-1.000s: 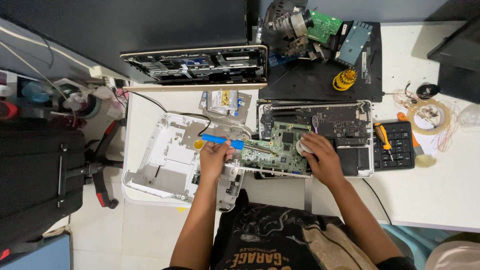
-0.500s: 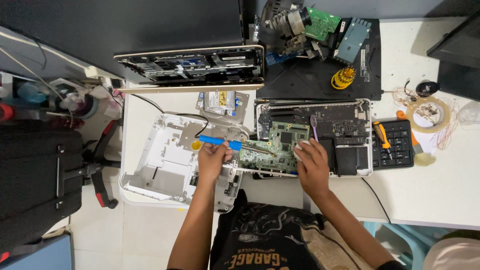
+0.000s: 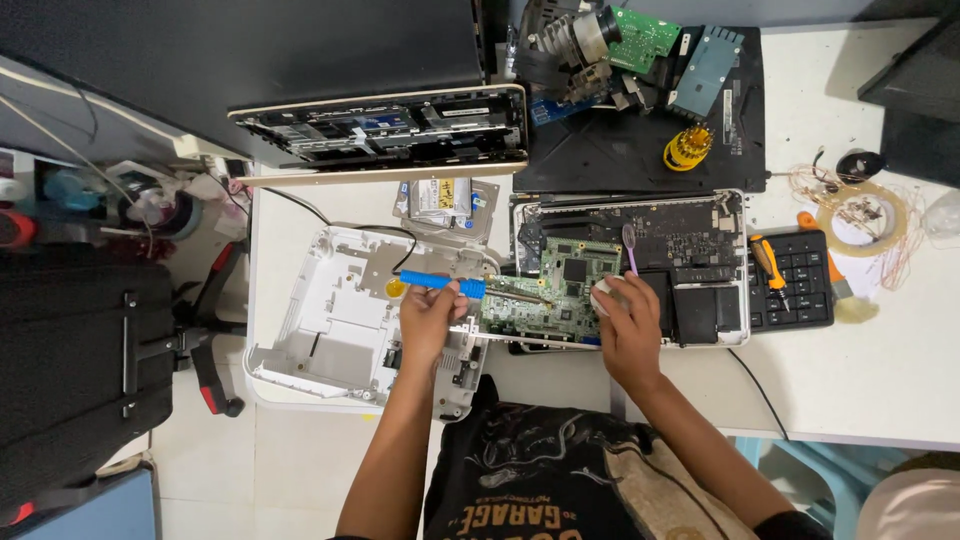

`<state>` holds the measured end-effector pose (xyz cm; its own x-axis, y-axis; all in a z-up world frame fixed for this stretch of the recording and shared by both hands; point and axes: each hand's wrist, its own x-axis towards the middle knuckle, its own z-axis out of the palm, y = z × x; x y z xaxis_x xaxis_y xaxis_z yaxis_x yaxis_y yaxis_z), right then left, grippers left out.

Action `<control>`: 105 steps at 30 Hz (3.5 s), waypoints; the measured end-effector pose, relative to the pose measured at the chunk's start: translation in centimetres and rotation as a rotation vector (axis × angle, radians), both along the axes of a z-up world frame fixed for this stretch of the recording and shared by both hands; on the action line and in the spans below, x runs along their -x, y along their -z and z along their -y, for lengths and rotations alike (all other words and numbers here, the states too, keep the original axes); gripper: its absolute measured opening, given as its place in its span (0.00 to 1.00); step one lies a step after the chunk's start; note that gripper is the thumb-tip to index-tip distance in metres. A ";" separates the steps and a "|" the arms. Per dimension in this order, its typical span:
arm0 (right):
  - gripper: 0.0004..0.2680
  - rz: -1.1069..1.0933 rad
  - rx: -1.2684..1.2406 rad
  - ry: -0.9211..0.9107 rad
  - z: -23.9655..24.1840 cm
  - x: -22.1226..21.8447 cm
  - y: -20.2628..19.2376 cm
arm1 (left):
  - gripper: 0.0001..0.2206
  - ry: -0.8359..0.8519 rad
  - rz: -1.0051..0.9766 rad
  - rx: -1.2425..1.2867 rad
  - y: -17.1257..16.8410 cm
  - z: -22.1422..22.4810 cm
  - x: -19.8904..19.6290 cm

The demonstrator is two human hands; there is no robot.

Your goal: Repairing a laptop motherboard by cleaning components with a brush and using a soldering iron

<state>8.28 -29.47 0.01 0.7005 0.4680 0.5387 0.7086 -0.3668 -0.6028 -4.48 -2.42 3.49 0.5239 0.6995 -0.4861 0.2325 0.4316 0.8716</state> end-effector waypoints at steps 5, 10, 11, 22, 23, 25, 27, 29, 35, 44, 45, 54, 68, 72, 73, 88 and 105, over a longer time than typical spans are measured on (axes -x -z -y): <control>0.11 0.018 0.018 0.008 0.1 0.0 0.6 | 0.11 -0.004 0.008 -0.007 -0.3 0.1 -0.1; 0.10 0.008 0.028 0.022 -0.1 0.3 -0.5 | 0.12 0.000 0.015 0.002 0.6 0.0 0.2; 0.10 0.006 0.032 0.022 -0.2 0.3 -0.5 | 0.12 -0.003 0.019 0.001 0.5 0.0 0.1; 0.11 0.010 0.056 0.008 -0.3 0.0 -0.7 | 0.12 0.001 0.022 -0.008 1.8 -0.1 0.6; 0.11 0.011 0.057 0.009 -0.3 -0.1 -0.6 | 0.13 0.002 0.023 -0.008 1.7 -0.1 0.6; 0.11 0.010 0.062 0.014 -0.2 -0.1 -0.4 | 0.13 0.007 0.021 -0.005 1.5 0.0 0.5; 0.11 0.018 0.056 0.009 -0.2 -0.2 -0.3 | 0.13 0.008 0.005 -0.008 1.1 0.0 0.4; 0.11 0.027 0.065 0.010 -0.1 -0.1 0.2 | 0.13 0.002 0.004 -0.005 1.3 -0.1 0.5; 0.10 0.028 0.095 -0.001 0.5 -0.5 0.9 | 0.13 0.009 -0.010 -0.013 1.6 0.1 0.1; 0.12 -0.015 0.153 -0.055 0.5 -0.9 0.1 | 0.15 -0.011 -0.032 -0.012 0.9 0.0 0.0; 0.12 -0.025 0.151 -0.063 0.5 -0.9 -0.2 | 0.15 -0.008 -0.047 -0.004 0.7 0.0 -0.1; 0.11 -0.180 0.178 -0.084 0.6 -0.8 -0.7 | 0.15 -0.007 -0.049 0.018 1.1 0.0 -0.3; 0.14 -0.114 0.411 -0.075 0.3 -0.7 -0.8 | 0.15 0.031 -0.054 0.010 2.0 -0.2 0.2; 0.14 -0.097 0.417 -0.072 0.5 -1.0 0.6 | 0.15 0.034 -0.037 -0.005 3.5 -0.4 0.4; 0.14 -0.103 0.422 -0.073 0.6 -0.8 0.5 | 0.15 0.035 -0.043 0.001 3.6 -0.3 0.7; 0.10 -0.150 0.165 -0.104 0.6 -1.0 1.6 | 0.15 0.019 -0.005 0.024 2.8 -0.7 0.5; 0.09 -0.157 0.205 -0.077 0.5 -0.7 0.4 | 0.14 0.059 0.008 0.024 2.8 -0.7 0.5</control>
